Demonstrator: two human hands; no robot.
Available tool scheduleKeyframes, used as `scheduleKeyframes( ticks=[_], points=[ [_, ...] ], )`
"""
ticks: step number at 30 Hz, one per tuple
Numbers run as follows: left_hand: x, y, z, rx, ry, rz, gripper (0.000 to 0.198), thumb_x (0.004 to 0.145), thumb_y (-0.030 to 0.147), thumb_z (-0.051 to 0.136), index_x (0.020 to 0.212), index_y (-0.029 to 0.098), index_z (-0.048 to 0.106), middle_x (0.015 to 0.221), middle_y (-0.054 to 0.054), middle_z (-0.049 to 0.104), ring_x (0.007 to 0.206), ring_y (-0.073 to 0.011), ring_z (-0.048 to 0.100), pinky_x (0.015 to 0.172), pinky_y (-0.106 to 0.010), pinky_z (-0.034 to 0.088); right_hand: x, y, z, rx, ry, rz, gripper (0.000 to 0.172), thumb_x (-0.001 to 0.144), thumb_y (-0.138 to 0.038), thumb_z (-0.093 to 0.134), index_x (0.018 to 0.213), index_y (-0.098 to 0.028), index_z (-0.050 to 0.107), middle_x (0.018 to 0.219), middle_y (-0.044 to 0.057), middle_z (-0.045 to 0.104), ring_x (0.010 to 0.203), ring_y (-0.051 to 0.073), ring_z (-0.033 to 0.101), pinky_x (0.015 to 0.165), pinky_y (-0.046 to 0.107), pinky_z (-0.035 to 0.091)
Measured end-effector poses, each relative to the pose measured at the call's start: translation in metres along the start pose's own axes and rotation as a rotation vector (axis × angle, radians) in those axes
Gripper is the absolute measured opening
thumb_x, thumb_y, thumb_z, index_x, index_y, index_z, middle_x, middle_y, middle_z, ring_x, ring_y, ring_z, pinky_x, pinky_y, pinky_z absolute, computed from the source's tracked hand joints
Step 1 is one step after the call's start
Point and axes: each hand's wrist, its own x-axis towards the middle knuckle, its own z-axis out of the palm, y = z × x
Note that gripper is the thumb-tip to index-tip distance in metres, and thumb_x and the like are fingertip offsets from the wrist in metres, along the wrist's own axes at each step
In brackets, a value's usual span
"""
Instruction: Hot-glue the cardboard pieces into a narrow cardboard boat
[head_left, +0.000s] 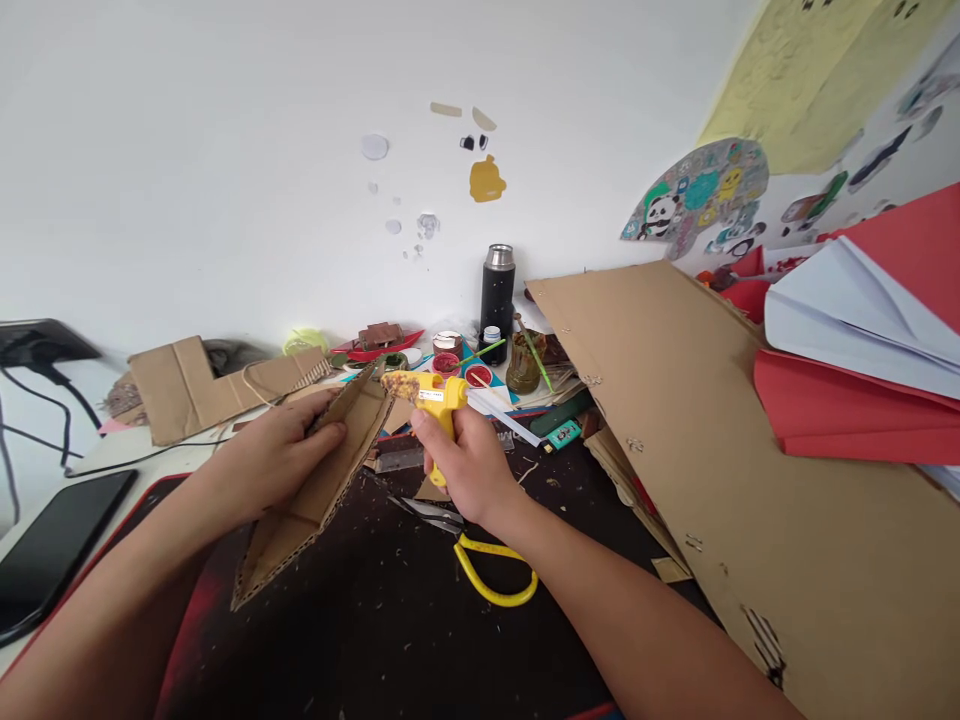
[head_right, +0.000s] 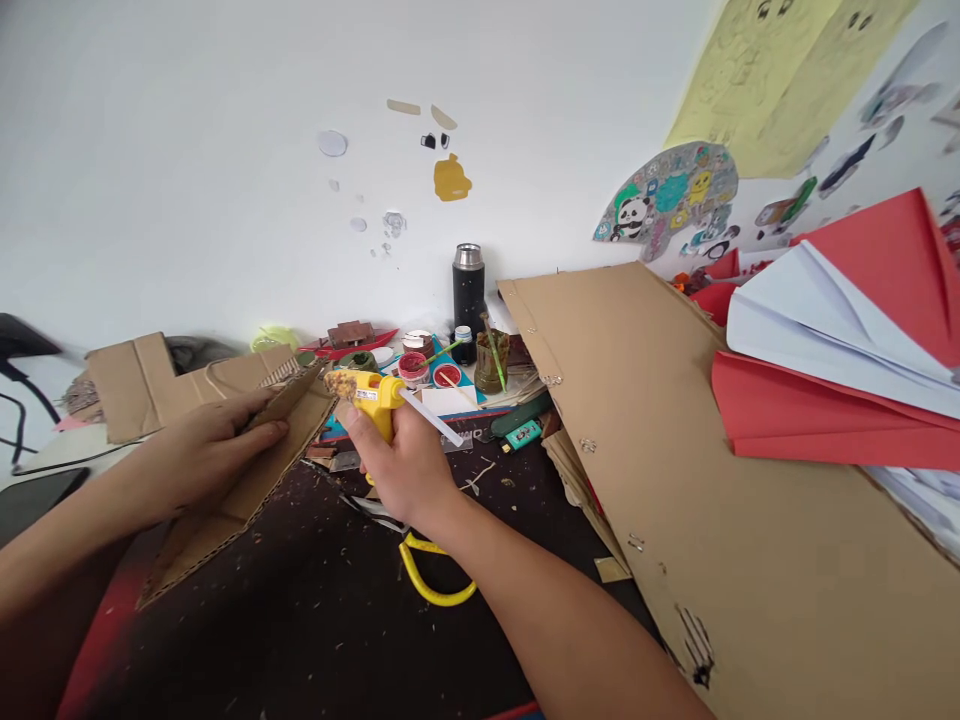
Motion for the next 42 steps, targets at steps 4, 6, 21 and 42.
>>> scheduleKeyframes(
  ticks=[4,6,21,42],
  points=[
    [-0.001,0.005,0.0,0.011,0.003,0.01,0.051,0.083,0.056,0.045,0.11,0.024,0.074,0.116,-0.01,0.08,0.103,-0.037,0.072,0.097,-0.044,0.054,-0.001,0.002,0.001,-0.035,-0.01,-0.009,0.045,0.097,-0.066,0.06,0.086,-0.023,0.053,0.062,-0.005,0.054,0.052,0.013,0.051,0.05,0.026,0.039],
    [-0.002,0.006,0.0,0.014,0.004,0.0,0.05,0.082,0.057,0.045,0.108,0.026,0.073,0.117,-0.01,0.08,0.108,-0.0385,0.071,0.097,-0.045,0.054,-0.001,0.003,0.001,-0.056,-0.006,-0.016,0.045,0.098,-0.066,0.06,0.086,-0.023,0.054,0.062,-0.004,0.055,0.053,0.014,0.052,0.05,0.026,0.04],
    [-0.005,0.013,-0.001,0.059,0.01,-0.072,0.046,0.076,0.059,0.041,0.096,0.028,0.068,0.104,-0.011,0.081,0.099,-0.0406,0.073,0.087,-0.048,0.053,-0.001,0.001,0.001,-0.188,0.039,-0.023,0.048,0.099,-0.067,0.055,0.078,-0.024,0.053,0.06,-0.003,0.055,0.056,0.015,0.054,0.057,0.029,0.041],
    [-0.004,0.007,0.001,0.029,-0.011,-0.065,0.054,0.078,0.062,0.045,0.109,0.027,0.072,0.113,-0.01,0.081,0.111,-0.0421,0.071,0.097,-0.049,0.052,-0.002,0.0,0.001,-0.247,0.064,-0.057,0.048,0.101,-0.066,0.05,0.078,-0.024,0.056,0.061,-0.001,0.056,0.061,0.018,0.056,0.059,0.031,0.041]
  ],
)
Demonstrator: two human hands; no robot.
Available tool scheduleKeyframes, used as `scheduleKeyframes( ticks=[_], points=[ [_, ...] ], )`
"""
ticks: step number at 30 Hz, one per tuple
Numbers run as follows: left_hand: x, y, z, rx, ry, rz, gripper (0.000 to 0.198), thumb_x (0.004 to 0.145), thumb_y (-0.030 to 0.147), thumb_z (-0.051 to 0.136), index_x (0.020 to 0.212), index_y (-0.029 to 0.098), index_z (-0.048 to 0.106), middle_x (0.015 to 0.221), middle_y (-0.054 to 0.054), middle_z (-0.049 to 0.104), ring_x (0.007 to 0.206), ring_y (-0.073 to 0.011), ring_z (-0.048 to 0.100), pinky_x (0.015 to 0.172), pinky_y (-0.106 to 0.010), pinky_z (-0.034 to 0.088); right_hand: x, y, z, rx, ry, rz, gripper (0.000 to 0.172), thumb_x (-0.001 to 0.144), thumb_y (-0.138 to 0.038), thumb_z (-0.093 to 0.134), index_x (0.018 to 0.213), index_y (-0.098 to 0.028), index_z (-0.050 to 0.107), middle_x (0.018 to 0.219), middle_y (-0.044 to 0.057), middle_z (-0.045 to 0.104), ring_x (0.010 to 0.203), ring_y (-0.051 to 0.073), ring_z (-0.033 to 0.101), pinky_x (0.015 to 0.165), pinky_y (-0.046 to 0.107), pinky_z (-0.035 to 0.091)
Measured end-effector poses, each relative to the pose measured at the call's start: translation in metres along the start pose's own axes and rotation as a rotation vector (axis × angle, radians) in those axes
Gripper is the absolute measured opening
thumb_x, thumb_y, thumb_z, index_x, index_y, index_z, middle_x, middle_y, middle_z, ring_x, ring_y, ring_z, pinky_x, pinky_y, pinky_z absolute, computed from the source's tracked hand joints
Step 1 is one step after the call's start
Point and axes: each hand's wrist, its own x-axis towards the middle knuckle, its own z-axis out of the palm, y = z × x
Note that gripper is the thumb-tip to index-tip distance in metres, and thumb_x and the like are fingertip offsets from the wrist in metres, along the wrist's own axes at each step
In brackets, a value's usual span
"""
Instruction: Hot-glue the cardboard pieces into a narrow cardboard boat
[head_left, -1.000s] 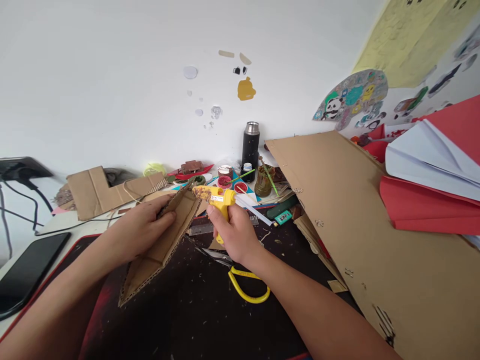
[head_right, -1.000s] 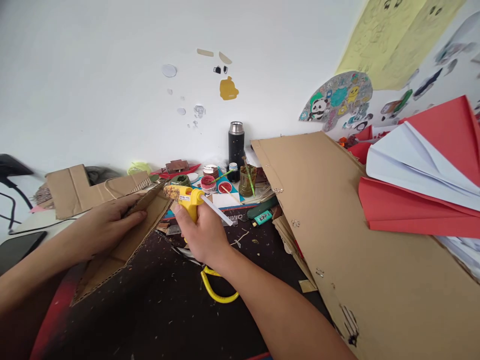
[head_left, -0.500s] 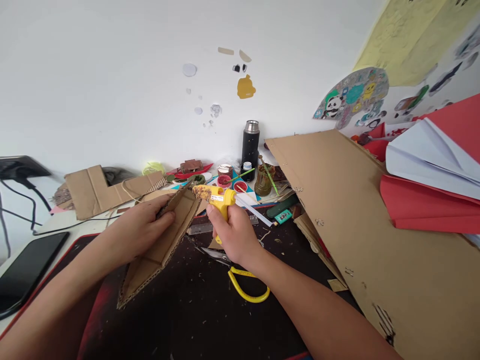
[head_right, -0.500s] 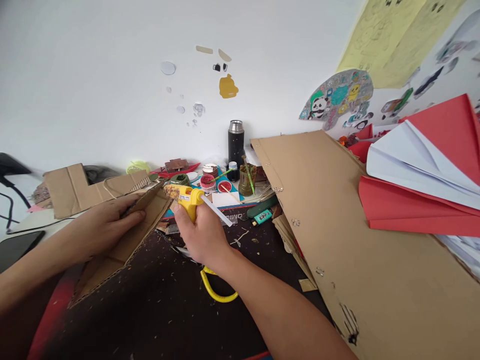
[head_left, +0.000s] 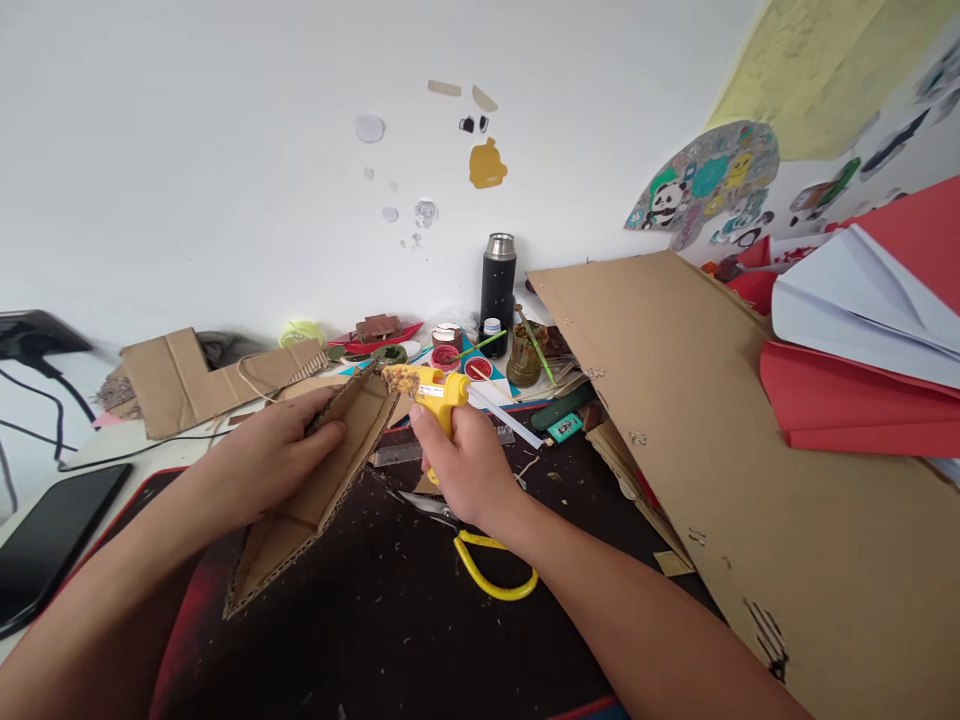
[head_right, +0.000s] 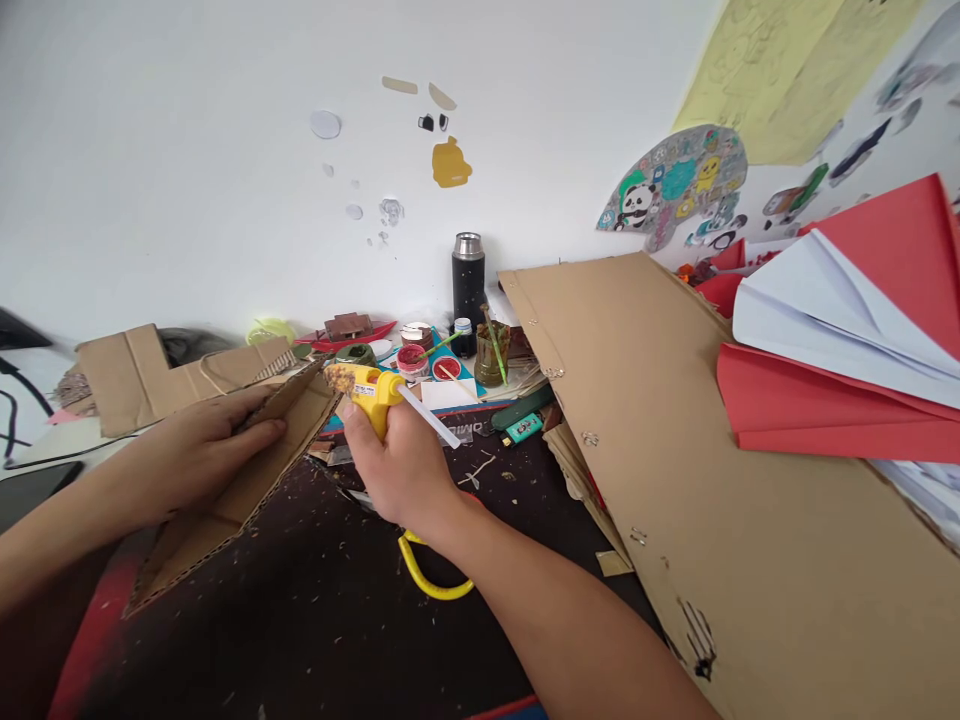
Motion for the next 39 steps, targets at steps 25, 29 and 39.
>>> scheduleKeyframes(
  ticks=[25,29,39],
  points=[
    [0.0,-0.0001,0.0008,0.087,-0.052,-0.054,0.064,0.08,0.066,0.035,0.117,0.027,0.069,0.127,-0.008,0.078,0.122,-0.0376,0.068,0.097,-0.044,0.051,-0.0006,-0.0056,-0.0016,-0.052,0.002,0.017,0.045,0.1,-0.064,0.05,0.079,-0.025,0.053,0.062,0.0,0.061,0.06,0.019,0.062,0.06,0.031,0.045],
    [0.0005,0.0002,-0.0003,0.084,-0.072,-0.064,0.065,0.079,0.068,0.035,0.117,0.026,0.069,0.124,-0.009,0.078,0.116,-0.0376,0.07,0.098,-0.046,0.05,0.0,-0.0058,-0.0014,-0.052,0.006,0.018,0.045,0.101,-0.063,0.049,0.077,-0.025,0.052,0.06,-0.001,0.06,0.058,0.018,0.061,0.059,0.031,0.044],
    [0.0019,-0.0048,0.0019,0.084,-0.052,-0.038,0.062,0.081,0.067,0.038,0.114,0.027,0.071,0.122,-0.008,0.079,0.115,-0.0378,0.07,0.097,-0.046,0.052,-0.0002,-0.0043,-0.001,-0.051,0.006,0.032,0.047,0.102,-0.064,0.049,0.076,-0.025,0.051,0.06,0.0,0.058,0.058,0.018,0.058,0.057,0.03,0.043]
  ],
)
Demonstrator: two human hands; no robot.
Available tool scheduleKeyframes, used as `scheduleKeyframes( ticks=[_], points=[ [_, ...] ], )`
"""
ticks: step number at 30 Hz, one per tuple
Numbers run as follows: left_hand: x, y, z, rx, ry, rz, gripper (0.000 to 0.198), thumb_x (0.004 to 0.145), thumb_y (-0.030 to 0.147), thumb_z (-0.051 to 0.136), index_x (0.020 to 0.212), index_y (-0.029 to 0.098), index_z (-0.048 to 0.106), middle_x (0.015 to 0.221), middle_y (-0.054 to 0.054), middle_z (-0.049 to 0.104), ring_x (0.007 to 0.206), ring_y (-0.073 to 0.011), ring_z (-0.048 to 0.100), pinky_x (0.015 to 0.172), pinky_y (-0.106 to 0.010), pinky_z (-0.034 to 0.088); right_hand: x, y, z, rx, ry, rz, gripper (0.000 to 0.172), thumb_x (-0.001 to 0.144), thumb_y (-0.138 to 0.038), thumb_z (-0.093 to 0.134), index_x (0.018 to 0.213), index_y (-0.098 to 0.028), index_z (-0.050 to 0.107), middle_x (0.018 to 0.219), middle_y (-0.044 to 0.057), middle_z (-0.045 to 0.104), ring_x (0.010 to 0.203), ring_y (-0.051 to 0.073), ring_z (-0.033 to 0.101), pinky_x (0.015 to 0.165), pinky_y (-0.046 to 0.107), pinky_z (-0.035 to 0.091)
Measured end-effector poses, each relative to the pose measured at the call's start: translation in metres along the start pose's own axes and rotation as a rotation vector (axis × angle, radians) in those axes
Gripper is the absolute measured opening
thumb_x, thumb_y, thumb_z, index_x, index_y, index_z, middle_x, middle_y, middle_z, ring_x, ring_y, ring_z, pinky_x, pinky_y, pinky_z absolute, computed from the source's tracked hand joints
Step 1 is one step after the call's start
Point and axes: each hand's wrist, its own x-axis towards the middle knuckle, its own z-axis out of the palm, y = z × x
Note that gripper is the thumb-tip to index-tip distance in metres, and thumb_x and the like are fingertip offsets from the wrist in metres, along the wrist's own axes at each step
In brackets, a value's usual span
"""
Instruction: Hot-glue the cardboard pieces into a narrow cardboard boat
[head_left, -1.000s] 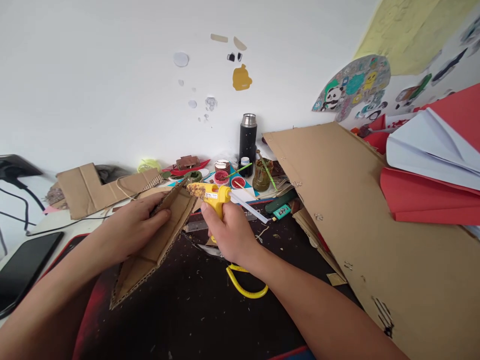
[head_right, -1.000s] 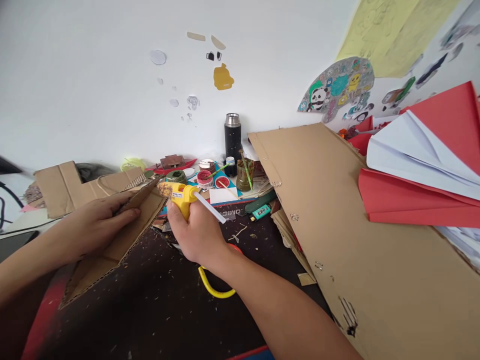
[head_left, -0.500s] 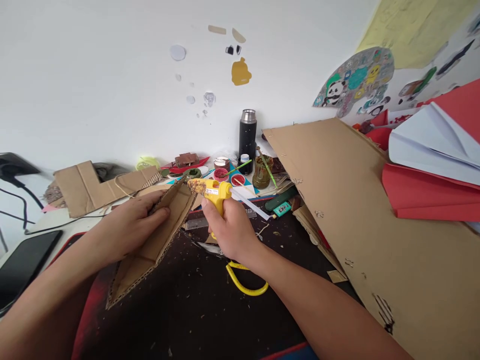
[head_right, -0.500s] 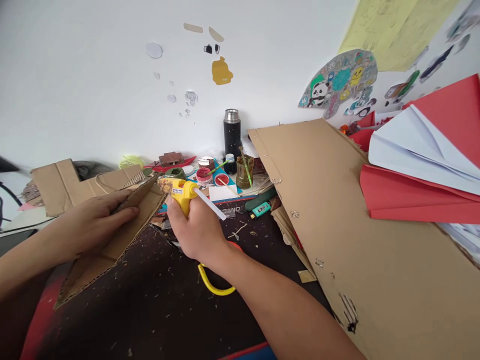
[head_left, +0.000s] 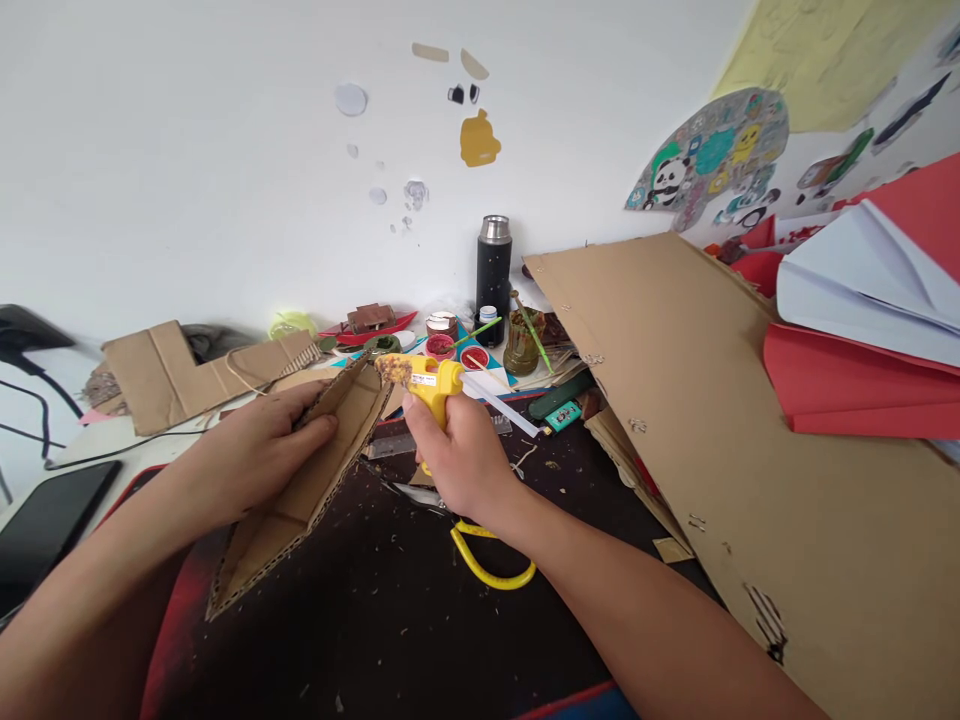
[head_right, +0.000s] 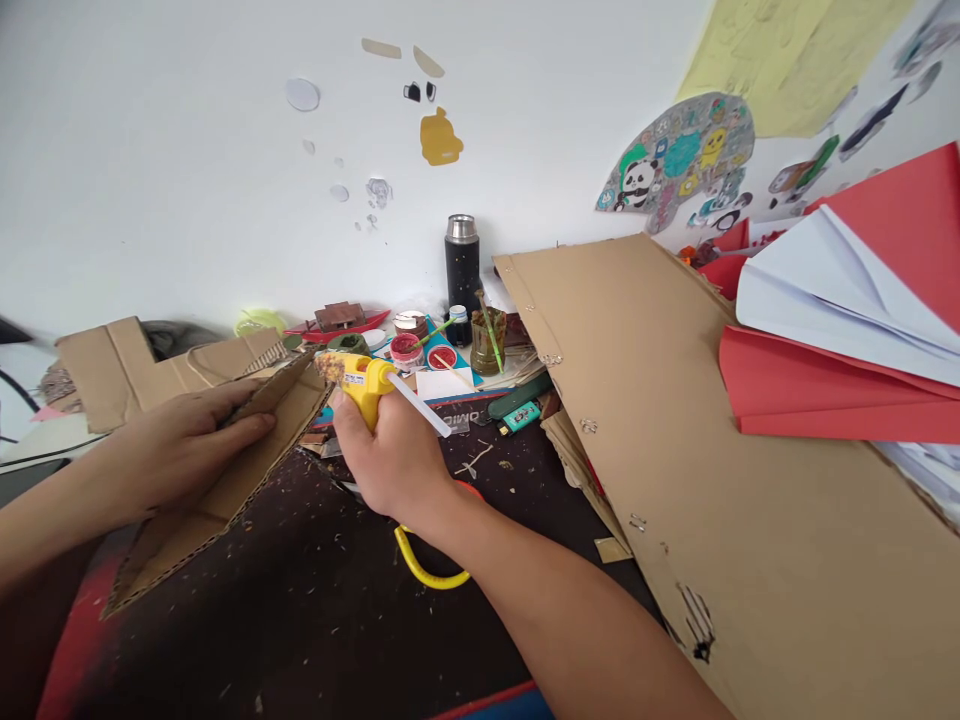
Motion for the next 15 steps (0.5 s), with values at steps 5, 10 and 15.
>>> scheduleKeyframes(
  ticks=[5,10,15],
  points=[
    [0.0,-0.005,0.0,-0.015,-0.005,0.02,0.061,0.084,0.064,0.041,0.119,0.026,0.073,0.118,-0.006,0.081,0.112,-0.0359,0.072,0.096,-0.043,0.054,0.0,0.0,0.0,0.002,0.01,0.001,0.046,0.102,-0.063,0.049,0.077,-0.025,0.052,0.06,0.0,0.058,0.06,0.019,0.06,0.057,0.029,0.043],
    [0.001,-0.01,0.002,-0.061,0.003,0.071,0.066,0.088,0.062,0.043,0.136,0.026,0.071,0.129,-0.003,0.08,0.117,-0.0339,0.072,0.097,-0.04,0.056,0.0,0.0,0.0,0.006,0.017,-0.012,0.046,0.102,-0.062,0.049,0.075,-0.025,0.051,0.059,-0.001,0.058,0.059,0.018,0.059,0.057,0.03,0.043],
    [0.002,-0.012,0.003,-0.079,-0.011,0.066,0.068,0.088,0.064,0.043,0.138,0.027,0.07,0.128,-0.002,0.08,0.114,-0.0331,0.074,0.098,-0.04,0.056,0.0,0.001,0.0,0.019,0.018,-0.016,0.045,0.102,-0.061,0.049,0.076,-0.025,0.05,0.059,-0.001,0.058,0.058,0.018,0.059,0.056,0.029,0.044]
  ],
)
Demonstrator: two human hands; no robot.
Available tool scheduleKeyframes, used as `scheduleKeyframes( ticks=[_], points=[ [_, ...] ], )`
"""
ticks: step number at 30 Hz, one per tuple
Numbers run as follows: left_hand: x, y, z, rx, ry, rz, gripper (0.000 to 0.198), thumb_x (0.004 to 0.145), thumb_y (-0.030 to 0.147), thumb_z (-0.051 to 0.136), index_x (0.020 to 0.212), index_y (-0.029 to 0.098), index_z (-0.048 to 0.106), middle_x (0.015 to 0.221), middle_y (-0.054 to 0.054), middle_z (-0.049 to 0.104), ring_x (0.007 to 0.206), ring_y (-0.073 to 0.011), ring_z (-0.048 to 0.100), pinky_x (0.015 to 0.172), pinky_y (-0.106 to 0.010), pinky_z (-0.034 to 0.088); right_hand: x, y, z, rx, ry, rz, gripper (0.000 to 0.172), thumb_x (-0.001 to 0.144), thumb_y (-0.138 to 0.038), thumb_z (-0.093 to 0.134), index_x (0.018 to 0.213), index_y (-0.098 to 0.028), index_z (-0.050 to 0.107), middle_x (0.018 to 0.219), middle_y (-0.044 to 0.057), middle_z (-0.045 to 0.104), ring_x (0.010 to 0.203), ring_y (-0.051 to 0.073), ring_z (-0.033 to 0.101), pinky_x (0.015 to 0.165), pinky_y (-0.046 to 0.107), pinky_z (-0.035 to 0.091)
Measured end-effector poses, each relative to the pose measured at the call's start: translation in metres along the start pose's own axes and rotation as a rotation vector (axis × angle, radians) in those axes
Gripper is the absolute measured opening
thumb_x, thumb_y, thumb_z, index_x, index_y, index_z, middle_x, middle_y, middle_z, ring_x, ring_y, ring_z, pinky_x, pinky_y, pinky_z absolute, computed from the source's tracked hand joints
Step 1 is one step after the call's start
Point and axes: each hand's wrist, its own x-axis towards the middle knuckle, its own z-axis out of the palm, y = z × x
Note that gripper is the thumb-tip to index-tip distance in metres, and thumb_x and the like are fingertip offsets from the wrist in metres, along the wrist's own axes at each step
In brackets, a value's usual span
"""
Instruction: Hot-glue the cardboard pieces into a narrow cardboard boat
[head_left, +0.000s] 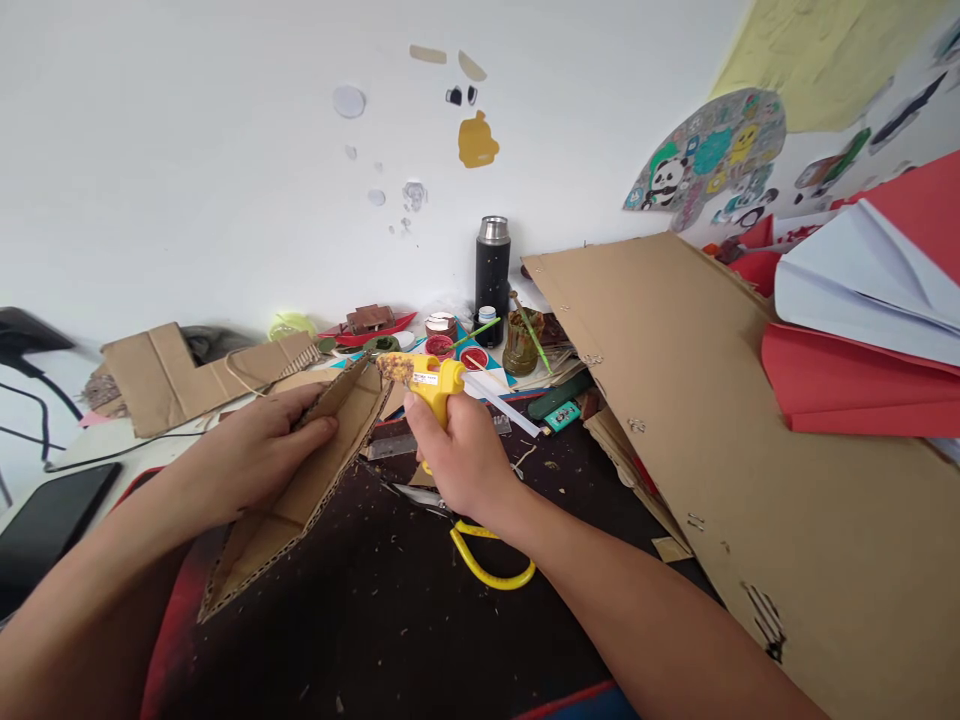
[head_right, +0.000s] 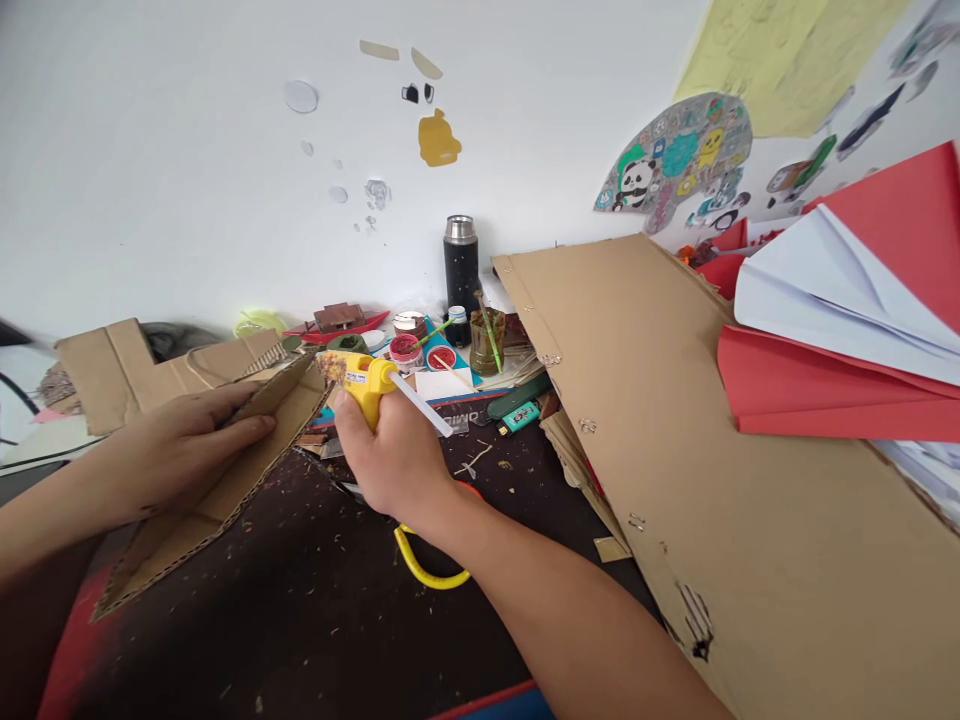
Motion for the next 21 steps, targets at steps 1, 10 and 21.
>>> scheduleKeyframes(
  ticks=[1,10,21],
  points=[
    [0.0002,0.0001,-0.0002,-0.003,-0.004,-0.005,0.068,0.088,0.064,0.043,0.138,0.027,0.07,0.128,-0.002,0.08,0.114,-0.0329,0.074,0.097,-0.04,0.056,0.0002,0.0001,0.0,0.002,0.002,0.001,0.044,0.102,-0.061,0.049,0.076,-0.025,0.05,0.059,-0.001,0.057,0.058,0.018,0.059,0.056,0.029,0.044],
    [-0.0005,0.0041,-0.0033,-0.021,-0.033,-0.007,0.067,0.089,0.062,0.047,0.138,0.024,0.07,0.131,-0.003,0.079,0.12,-0.0346,0.071,0.1,-0.039,0.055,-0.0006,-0.002,-0.0012,0.018,0.002,0.01,0.045,0.103,-0.061,0.048,0.074,-0.026,0.049,0.059,-0.001,0.056,0.059,0.019,0.06,0.056,0.03,0.045],
    [-0.0034,0.0048,-0.0032,-0.044,-0.038,-0.031,0.064,0.09,0.062,0.047,0.136,0.025,0.071,0.126,-0.002,0.08,0.121,-0.0348,0.069,0.099,-0.038,0.055,0.0005,-0.0002,-0.002,0.018,0.008,-0.009,0.049,0.102,-0.064,0.048,0.072,-0.026,0.051,0.057,-0.001,0.055,0.058,0.019,0.06,0.056,0.031,0.046]
  ],
)
